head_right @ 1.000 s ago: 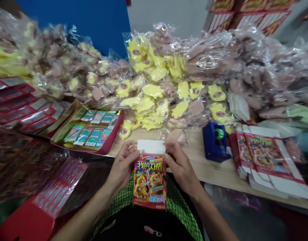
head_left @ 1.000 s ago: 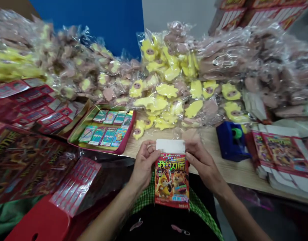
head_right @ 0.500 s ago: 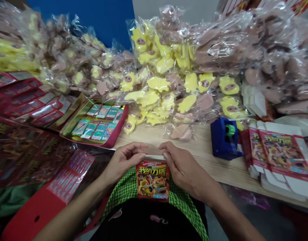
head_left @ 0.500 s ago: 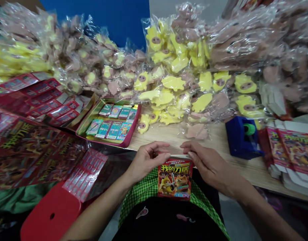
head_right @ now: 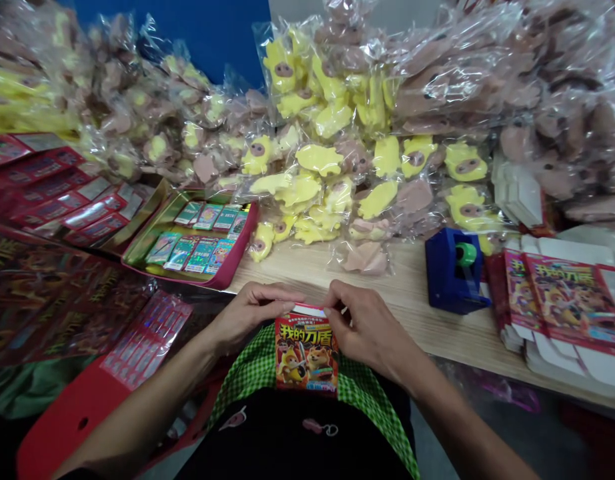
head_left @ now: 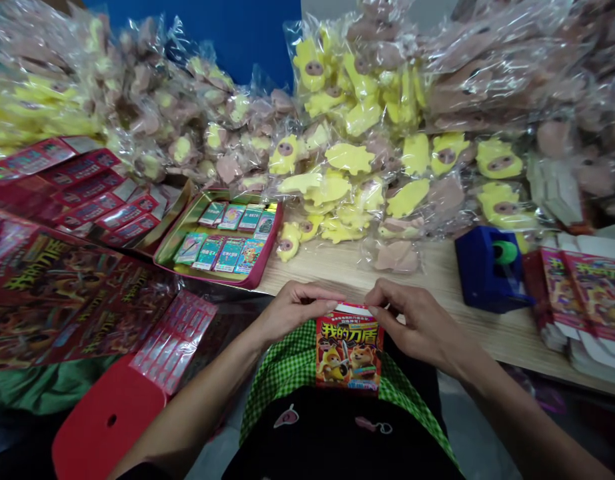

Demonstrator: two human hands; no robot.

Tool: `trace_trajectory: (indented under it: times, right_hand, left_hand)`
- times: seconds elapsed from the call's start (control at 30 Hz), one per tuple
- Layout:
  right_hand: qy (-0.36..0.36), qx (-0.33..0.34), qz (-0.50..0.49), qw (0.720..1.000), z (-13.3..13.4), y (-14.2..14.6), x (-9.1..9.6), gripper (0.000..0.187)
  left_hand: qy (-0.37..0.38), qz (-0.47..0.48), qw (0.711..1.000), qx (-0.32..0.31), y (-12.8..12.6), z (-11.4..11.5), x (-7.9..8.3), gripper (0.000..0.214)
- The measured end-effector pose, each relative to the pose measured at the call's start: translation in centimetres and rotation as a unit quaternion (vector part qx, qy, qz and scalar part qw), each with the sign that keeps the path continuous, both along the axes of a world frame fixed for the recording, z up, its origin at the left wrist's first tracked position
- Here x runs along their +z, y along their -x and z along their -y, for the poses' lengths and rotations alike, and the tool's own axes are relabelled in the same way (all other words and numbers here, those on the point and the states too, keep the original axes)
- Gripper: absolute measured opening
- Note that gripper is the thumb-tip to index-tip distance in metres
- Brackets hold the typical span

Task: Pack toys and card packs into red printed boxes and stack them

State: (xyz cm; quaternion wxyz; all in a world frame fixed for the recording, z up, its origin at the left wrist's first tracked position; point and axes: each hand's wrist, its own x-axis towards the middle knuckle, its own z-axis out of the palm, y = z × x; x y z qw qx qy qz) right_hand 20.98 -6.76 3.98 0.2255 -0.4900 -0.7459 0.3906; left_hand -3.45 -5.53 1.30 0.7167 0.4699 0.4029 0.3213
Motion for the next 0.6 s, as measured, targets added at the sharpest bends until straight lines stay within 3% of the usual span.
trace_trajectory:
  times: [0.13,0.3,0.4,0.5,0.57,0.6]
  right_hand:
    - [-0.003,0.024,-0.049,0.998,1.2,-0.6,-0.9,0.013]
    - [-0.103,0.005,-0.107,0.989,2.1,-0.7,-3.0,0.014]
    - [-0.122,0.001,-0.133,0.984,2.4,-0.3,-3.0,0.017]
    - [-0.148,-0.018,-0.136,0.980,2.8,-0.8,-1.8,0.025]
    - [-0.163,-0.101,-0.103,0.976,2.7,-2.5,-0.8,0.031]
    - [-0.166,-0.176,-0.069,0.968,2.4,-3.8,-0.4,0.032]
  left_hand:
    - [-0.128,-0.024,0.990,-0.053,0.9,-0.1,-0.3,0.031]
    - [-0.247,-0.056,0.966,-0.045,0.5,0.0,-1.5,0.030]
    - [-0.300,-0.059,0.952,-0.030,-0.1,0.5,-1.5,0.023]
    - [-0.379,-0.100,0.920,0.018,-0.4,0.7,0.3,0.019]
    - [-0.435,-0.137,0.886,0.086,-0.4,0.3,2.3,0.024]
    - [-0.461,-0.154,0.863,0.138,-0.4,-0.2,3.2,0.027]
